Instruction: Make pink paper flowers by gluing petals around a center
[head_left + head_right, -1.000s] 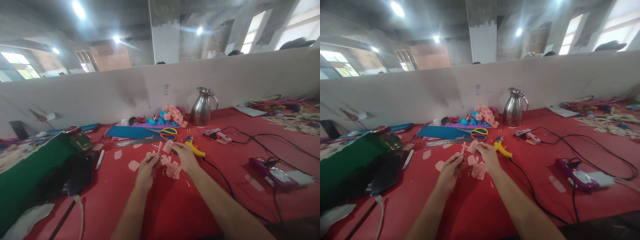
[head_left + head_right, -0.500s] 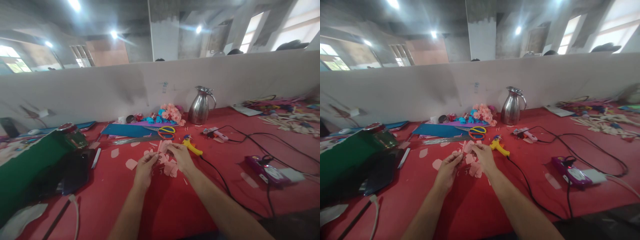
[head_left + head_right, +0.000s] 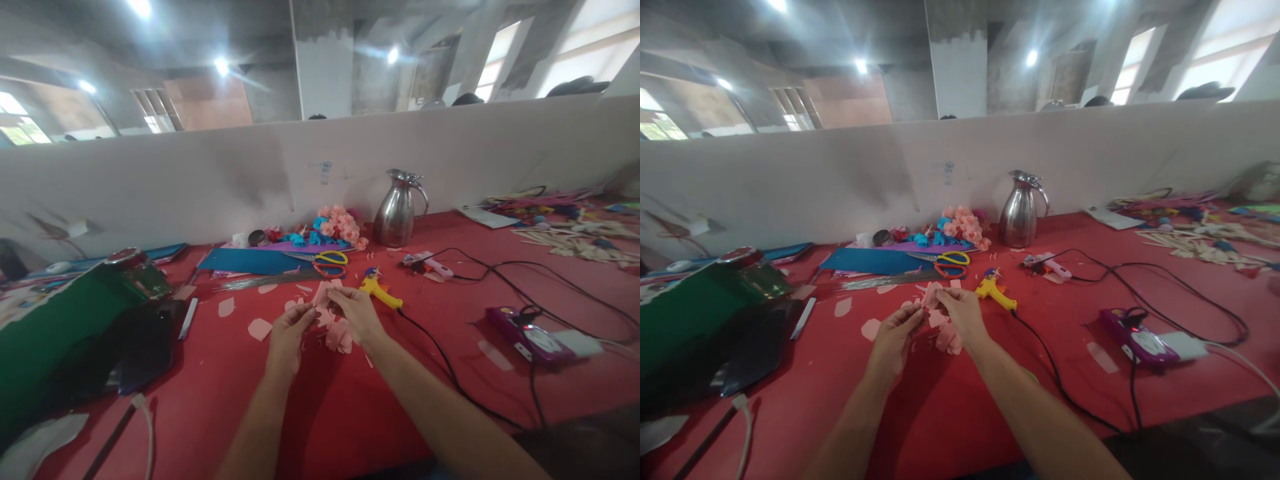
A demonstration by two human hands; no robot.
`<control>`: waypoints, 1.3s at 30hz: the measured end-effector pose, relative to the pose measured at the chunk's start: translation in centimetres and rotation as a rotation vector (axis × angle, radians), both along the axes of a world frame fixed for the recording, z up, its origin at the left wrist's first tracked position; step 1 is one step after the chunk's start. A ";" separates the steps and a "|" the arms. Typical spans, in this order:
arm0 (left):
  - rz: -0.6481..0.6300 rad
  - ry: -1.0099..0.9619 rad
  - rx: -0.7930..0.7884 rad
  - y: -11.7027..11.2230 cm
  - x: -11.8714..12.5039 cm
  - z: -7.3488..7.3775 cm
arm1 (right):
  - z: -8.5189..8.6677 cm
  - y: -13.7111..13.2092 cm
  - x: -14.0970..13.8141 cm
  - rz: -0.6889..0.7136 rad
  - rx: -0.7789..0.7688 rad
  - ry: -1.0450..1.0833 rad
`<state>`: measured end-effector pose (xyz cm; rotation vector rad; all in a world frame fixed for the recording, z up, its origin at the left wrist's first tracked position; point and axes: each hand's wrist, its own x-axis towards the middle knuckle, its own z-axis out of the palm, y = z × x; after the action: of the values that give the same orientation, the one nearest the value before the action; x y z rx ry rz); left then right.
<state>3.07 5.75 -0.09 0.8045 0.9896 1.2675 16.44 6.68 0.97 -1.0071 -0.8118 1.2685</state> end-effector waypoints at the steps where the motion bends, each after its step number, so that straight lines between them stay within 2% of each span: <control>1: 0.004 -0.004 0.001 0.0 0.0 0.0 | 0.0 0.0 0.0 -0.001 0.002 0.000; 33: 0.007 0.028 0.021 0.0 0.0 -0.3 | 0.1 -0.4 -0.5 0.017 0.010 -0.015; 39: 0.009 0.017 0.012 -0.1 0.1 0.2 | 0.7 -0.6 -0.4 0.069 0.090 -0.058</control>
<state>3.17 5.63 0.11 0.8217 1.0009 1.2775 16.01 6.04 1.71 -0.9543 -0.9477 1.2547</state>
